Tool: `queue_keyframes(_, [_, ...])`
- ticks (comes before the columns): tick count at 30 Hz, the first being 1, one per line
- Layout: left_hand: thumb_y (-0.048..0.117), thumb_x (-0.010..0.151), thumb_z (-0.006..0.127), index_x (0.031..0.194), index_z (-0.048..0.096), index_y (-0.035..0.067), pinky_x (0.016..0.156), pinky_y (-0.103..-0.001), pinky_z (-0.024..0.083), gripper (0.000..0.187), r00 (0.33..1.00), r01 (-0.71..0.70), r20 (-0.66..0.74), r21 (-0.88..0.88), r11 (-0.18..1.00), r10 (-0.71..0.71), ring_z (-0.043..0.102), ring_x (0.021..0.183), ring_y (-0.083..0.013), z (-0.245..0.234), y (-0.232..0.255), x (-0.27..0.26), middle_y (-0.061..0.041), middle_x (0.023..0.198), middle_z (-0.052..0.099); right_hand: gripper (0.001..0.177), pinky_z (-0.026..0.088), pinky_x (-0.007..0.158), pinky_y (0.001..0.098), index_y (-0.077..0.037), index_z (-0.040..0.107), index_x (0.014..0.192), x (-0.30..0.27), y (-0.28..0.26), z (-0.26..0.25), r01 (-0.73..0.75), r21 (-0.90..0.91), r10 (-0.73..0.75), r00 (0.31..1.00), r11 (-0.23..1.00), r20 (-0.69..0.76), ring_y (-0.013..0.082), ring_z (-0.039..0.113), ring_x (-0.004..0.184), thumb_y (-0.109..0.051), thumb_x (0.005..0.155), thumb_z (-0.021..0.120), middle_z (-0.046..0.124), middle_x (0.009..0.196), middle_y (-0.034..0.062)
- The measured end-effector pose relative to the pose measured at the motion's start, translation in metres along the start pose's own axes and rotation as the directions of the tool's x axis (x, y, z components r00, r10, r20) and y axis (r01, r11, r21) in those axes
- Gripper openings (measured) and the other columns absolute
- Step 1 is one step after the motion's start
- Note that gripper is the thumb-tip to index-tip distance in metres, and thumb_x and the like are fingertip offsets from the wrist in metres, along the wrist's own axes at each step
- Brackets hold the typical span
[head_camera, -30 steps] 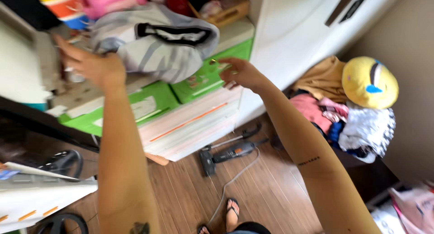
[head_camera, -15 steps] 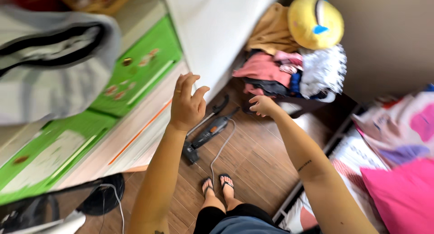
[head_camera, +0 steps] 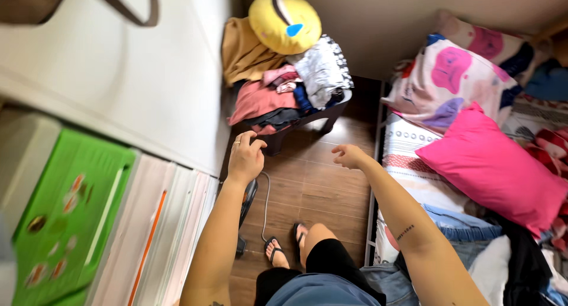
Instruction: The person rolls up a rug and a patterned mat, places the mats in a corner, gathers clothes from a pile, and puts the clothes into drawers and a closet.
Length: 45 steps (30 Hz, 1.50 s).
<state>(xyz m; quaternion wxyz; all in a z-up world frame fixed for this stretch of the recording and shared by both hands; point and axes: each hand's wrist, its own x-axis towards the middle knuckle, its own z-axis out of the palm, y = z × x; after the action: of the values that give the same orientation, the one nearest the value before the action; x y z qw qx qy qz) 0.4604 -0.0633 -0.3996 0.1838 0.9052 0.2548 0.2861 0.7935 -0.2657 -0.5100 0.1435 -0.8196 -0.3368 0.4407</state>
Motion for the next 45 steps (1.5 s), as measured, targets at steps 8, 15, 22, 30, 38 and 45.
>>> queue_keyframes(8, [0.008, 0.075, 0.074, 0.116, 0.067, 0.012, 0.101, -0.050, 0.043, 0.042, 0.993, 0.113, 0.027, -0.096, 0.989, -0.111, 0.051, 0.120, -0.0425, 0.105, -0.009, 0.110, -0.021, 0.130, 0.054, 0.055, 0.050, 0.102, 0.0394, -0.022, 0.065, 0.136, 0.055, 0.038, -0.081, 0.092, -0.077, -0.105, 0.978, 0.993, -0.181, 0.0304, 0.063, 0.124, -0.024, 0.082, 0.080, 0.064, 0.136, 0.0128])
queue_keyframes(15, [0.025, 0.076, 0.087, 0.130, 0.054, 0.001, 0.090, -0.038, 0.055, 0.068, 0.662, 0.547, 0.120, -0.753, 0.367, -0.740, 0.063, 0.106, -0.0242, 0.251, -0.082, 0.250, -0.010, 0.121, 0.059, 0.056, 0.056, 0.093, 0.0365, -0.019, 0.066, 0.134, 0.116, -0.009, -0.187, 0.269, -0.034, -0.269, 0.937, 0.963, -0.221, 0.0254, 0.070, 0.107, -0.019, 0.079, 0.078, 0.062, 0.137, 0.0095])
queue_keyframes(22, [0.039, 0.074, 0.088, 0.144, 0.045, -0.002, 0.072, -0.041, 0.044, 0.092, 0.295, 0.656, 0.283, -0.754, -0.022, -0.913, 0.049, 0.086, -0.0280, 0.322, -0.133, 0.346, -0.017, 0.119, 0.059, 0.050, 0.060, 0.084, 0.0349, -0.015, 0.066, 0.132, 0.150, -0.061, -0.250, 0.396, 0.129, -0.359, 0.902, 0.909, -0.239, 0.0193, 0.072, 0.092, -0.014, 0.082, 0.076, 0.064, 0.129, 0.0084])
queue_keyframes(30, [0.050, 0.072, 0.094, 0.135, 0.050, -0.013, 0.101, -0.043, 0.050, 0.099, 0.128, 0.862, 0.068, -0.502, 0.077, -0.989, 0.061, 0.120, -0.0352, 0.361, -0.190, 0.429, -0.027, 0.139, 0.058, 0.046, 0.059, 0.081, 0.0339, -0.015, 0.066, 0.129, 0.180, -0.062, -0.301, 0.419, 0.118, -0.397, 0.901, 0.900, -0.172, 0.0199, 0.071, 0.085, -0.010, 0.084, 0.072, 0.059, 0.132, 0.0087])
queue_keyframes(38, [-0.008, 0.073, 0.071, 0.125, 0.052, -0.012, 0.079, -0.049, 0.066, 0.055, 0.230, 0.323, 0.193, -0.940, -0.112, -0.954, 0.074, 0.100, -0.0340, 0.354, -0.155, 0.510, -0.023, 0.124, 0.066, 0.059, 0.059, 0.083, 0.0326, -0.015, 0.058, 0.139, 0.220, -0.022, -0.343, 0.399, 0.230, -0.288, 0.871, 0.888, -0.398, 0.0186, 0.072, 0.089, -0.014, 0.083, 0.076, 0.053, 0.142, 0.0103])
queue_keyframes(45, [-0.005, 0.081, 0.073, 0.110, 0.070, -0.008, 0.091, -0.040, 0.059, 0.029, 0.550, 0.503, 0.652, -0.757, -0.417, -0.521, 0.070, 0.101, -0.0287, 0.429, 0.023, 0.546, -0.015, 0.115, 0.071, 0.087, 0.056, 0.083, 0.0456, -0.031, 0.021, 0.155, 0.226, 0.037, -0.389, 0.328, 0.899, 0.309, 0.857, 0.291, -0.413, 0.0218, 0.066, 0.102, -0.024, 0.083, 0.070, 0.049, 0.141, 0.0087])
